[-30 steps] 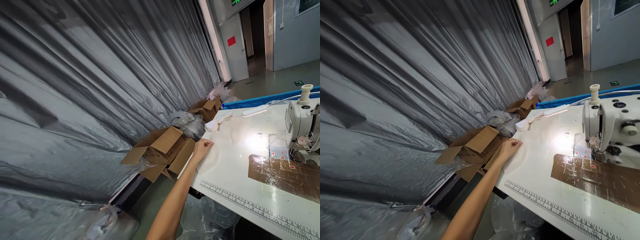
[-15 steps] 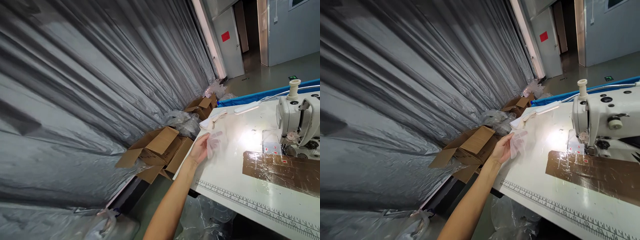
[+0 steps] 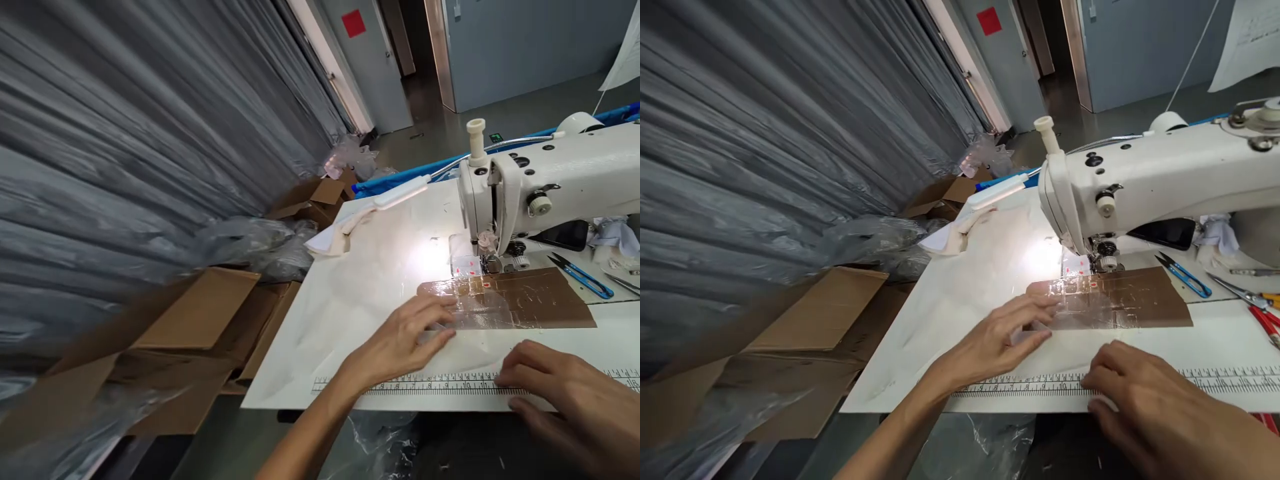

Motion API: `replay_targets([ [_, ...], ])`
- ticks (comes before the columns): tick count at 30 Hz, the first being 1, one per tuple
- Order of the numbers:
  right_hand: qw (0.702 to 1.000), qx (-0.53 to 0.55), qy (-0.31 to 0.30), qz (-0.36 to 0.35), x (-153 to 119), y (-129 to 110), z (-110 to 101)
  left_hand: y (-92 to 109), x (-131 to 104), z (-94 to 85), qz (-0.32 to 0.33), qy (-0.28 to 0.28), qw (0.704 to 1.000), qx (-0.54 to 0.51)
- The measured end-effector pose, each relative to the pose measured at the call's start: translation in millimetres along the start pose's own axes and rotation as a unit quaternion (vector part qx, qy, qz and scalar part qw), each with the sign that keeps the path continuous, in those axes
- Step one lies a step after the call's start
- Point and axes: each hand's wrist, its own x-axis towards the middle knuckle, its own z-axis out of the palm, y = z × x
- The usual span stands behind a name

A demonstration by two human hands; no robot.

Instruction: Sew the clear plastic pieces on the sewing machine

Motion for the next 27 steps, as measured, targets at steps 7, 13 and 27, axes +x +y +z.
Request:
replay_targets([
  [7,0.995,-0.092,0.042,-0.019,19,9,5,-2,3,9.7,0.019,0.071,0.997,0.039],
  [13,0.993,-0.094,0.074,0.003,14,13,-6,0,23,32.7,0.073,0.044,0.995,0.054],
  [27,0.998,0.038,0.039,0.013,22,19,-32,35,13,29.5,0.092,0.067,0.984,-0.137],
])
